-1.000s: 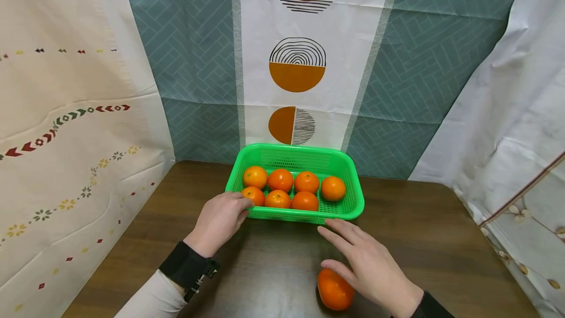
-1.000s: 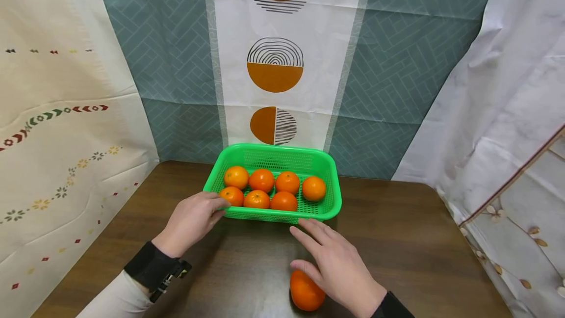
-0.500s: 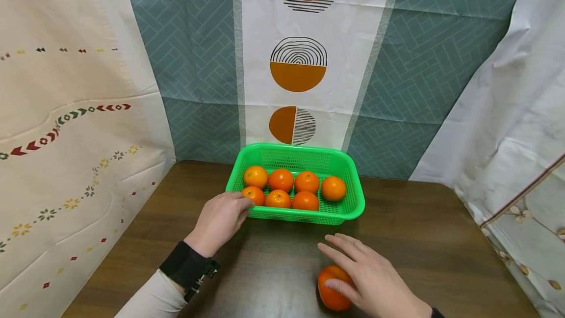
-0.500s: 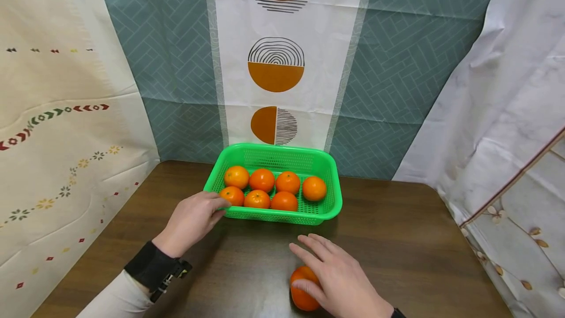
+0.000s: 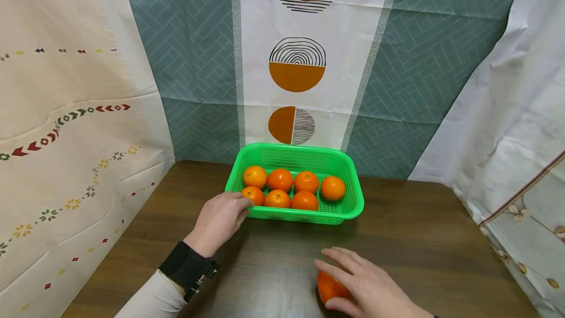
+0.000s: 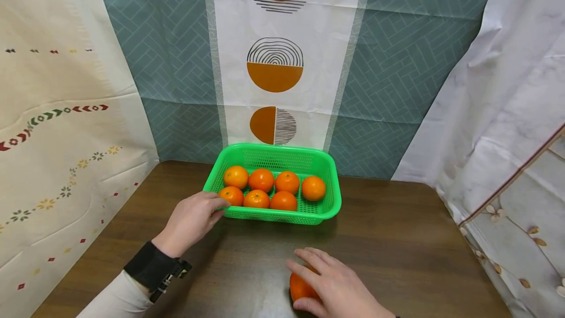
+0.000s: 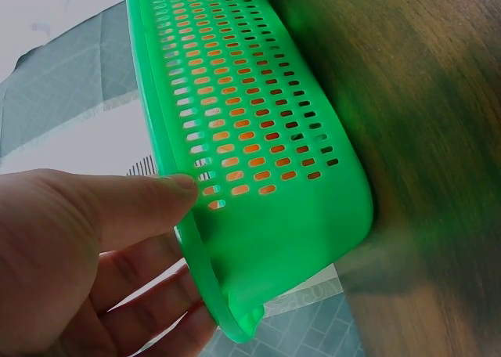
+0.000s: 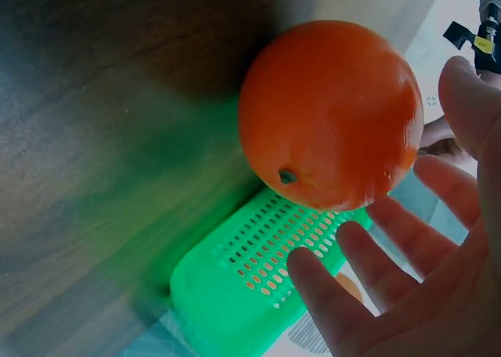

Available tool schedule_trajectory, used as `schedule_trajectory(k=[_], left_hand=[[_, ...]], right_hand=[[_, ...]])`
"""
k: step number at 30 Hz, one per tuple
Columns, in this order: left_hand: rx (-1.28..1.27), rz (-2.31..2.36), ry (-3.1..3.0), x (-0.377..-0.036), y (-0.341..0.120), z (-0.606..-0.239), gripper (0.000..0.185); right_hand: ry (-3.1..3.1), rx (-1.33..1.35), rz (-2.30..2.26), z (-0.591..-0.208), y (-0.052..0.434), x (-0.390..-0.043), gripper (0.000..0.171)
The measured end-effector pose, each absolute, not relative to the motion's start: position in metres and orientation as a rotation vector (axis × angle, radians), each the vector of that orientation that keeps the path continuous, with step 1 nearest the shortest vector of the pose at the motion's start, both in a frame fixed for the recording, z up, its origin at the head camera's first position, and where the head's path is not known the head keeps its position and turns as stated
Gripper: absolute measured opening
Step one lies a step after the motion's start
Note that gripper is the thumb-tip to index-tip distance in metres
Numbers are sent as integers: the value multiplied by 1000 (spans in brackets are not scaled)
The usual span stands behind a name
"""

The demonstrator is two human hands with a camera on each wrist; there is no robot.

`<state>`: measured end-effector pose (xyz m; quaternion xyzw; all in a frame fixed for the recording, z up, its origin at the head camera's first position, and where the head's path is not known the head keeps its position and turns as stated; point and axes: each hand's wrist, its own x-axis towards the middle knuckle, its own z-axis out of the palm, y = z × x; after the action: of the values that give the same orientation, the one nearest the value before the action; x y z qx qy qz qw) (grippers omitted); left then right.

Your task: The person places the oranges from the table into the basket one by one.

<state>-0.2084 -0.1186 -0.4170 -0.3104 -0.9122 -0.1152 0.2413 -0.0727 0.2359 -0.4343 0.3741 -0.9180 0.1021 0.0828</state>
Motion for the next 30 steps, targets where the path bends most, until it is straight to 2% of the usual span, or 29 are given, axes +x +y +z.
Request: schedule_trajectory(k=[16, 30], left_hand=[[-848, -322, -2483, -209, -119, -419, 20], [-830, -313, -2508, -209, -119, -419, 20]], right_hand=[[-2746, 1230, 423, -445, 241, -73, 73], [-2705, 1260, 404, -450, 242, -73, 69]])
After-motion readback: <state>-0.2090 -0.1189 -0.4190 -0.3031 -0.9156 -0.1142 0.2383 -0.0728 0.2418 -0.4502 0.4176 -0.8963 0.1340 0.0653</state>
